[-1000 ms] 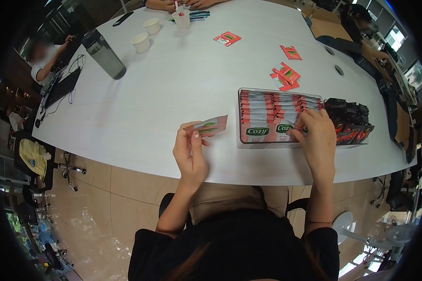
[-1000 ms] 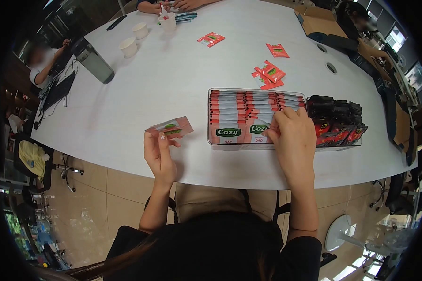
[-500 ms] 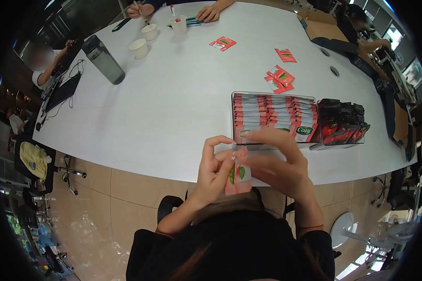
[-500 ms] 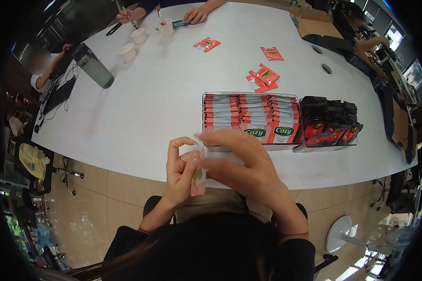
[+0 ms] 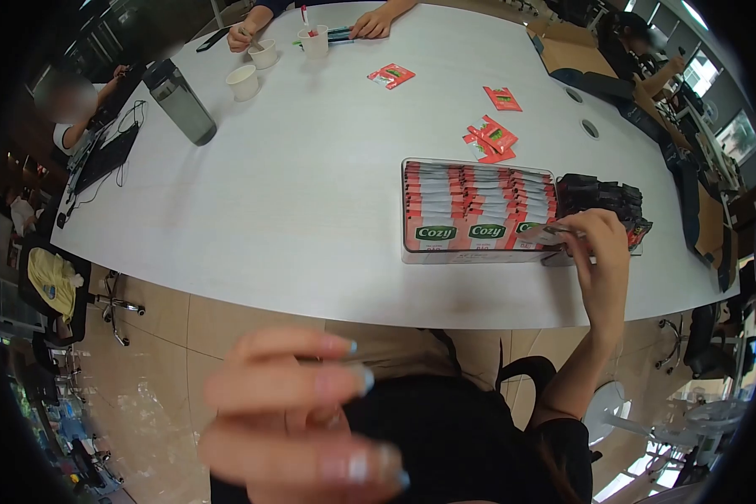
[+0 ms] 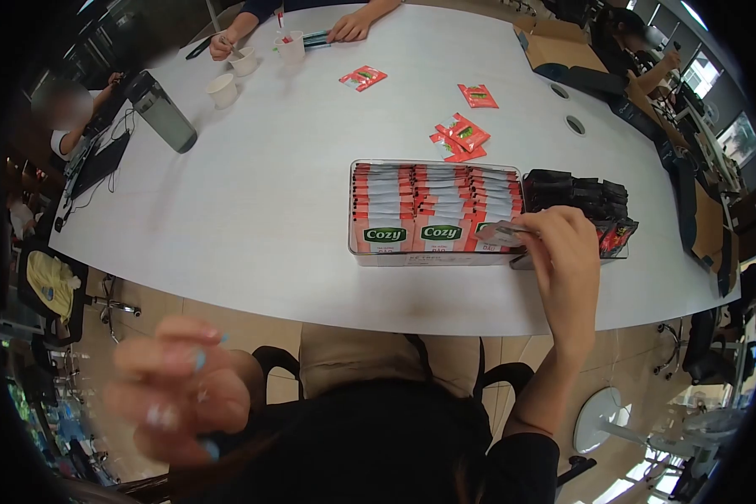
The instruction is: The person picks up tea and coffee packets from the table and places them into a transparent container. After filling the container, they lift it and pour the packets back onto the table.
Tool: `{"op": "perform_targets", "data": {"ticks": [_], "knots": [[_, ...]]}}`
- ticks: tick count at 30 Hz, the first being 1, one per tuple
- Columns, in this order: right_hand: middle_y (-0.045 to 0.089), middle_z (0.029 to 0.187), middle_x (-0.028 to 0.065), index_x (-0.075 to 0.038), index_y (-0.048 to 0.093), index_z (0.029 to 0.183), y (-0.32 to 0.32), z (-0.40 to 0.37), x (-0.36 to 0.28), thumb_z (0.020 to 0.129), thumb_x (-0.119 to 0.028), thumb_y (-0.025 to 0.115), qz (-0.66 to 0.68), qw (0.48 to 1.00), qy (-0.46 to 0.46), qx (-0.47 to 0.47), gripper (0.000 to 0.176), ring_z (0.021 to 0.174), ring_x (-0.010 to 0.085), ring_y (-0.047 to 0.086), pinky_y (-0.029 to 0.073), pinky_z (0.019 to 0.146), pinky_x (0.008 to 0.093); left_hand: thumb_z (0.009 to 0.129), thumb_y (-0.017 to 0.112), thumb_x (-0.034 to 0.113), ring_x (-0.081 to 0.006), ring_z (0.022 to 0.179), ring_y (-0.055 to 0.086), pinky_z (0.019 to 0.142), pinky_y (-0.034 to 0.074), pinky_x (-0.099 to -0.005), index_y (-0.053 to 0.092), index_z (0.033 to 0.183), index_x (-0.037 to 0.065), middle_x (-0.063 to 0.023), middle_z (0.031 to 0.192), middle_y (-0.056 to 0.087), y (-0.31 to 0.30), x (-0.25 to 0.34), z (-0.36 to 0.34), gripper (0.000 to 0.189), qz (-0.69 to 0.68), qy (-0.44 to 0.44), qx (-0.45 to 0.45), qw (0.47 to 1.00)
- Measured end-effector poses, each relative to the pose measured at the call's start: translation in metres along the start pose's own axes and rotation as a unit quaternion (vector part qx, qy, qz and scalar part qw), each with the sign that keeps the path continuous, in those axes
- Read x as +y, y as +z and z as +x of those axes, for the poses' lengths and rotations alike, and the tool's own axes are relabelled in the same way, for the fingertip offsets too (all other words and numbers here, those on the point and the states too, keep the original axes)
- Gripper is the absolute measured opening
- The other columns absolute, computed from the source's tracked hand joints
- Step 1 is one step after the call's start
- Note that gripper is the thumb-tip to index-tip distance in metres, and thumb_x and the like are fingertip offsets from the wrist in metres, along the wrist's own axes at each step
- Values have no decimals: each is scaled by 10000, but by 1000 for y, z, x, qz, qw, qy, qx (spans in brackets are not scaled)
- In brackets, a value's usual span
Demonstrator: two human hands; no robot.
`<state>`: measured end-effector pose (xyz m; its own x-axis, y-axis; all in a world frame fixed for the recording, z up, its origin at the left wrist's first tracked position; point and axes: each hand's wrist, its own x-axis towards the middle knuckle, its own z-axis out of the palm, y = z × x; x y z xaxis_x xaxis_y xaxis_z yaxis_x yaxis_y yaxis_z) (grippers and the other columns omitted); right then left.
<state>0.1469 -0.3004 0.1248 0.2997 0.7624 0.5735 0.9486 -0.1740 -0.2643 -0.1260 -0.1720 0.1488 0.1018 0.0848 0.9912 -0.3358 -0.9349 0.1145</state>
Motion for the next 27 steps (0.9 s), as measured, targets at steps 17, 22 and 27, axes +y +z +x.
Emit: {"op": "perform_targets", "data": {"ticks": [17,22,27], "knots": [[616,1141,139,-14,646,1082,30,-12,-17,825,-67,659,23,1000,-18,-10,263,1099,330,544,399,952,423,725,768,9,-254,833,658,750,551,-338,729,879,97,-82,1069,661,-15,-8,8,181,59,-73,-89,992],[577,1277,175,-4,625,1165,71,-31,-36,930,-118,528,148,986,-27,73,279,1191,360,523,348,1050,423,857,648,92,-384,1415,269,1126,293,-477,504,1341,48,-207,1514,302,58,-46,-72,507,107,-321,-174,925],[585,1247,178,-20,637,1160,103,-39,-39,899,-117,576,57,993,-93,45,285,1163,342,538,369,1025,435,899,617,148,-392,1460,127,1167,179,-492,442,1398,59,-209,1568,169,84,-63,-116,536,-19,-400,-129,907]]}}
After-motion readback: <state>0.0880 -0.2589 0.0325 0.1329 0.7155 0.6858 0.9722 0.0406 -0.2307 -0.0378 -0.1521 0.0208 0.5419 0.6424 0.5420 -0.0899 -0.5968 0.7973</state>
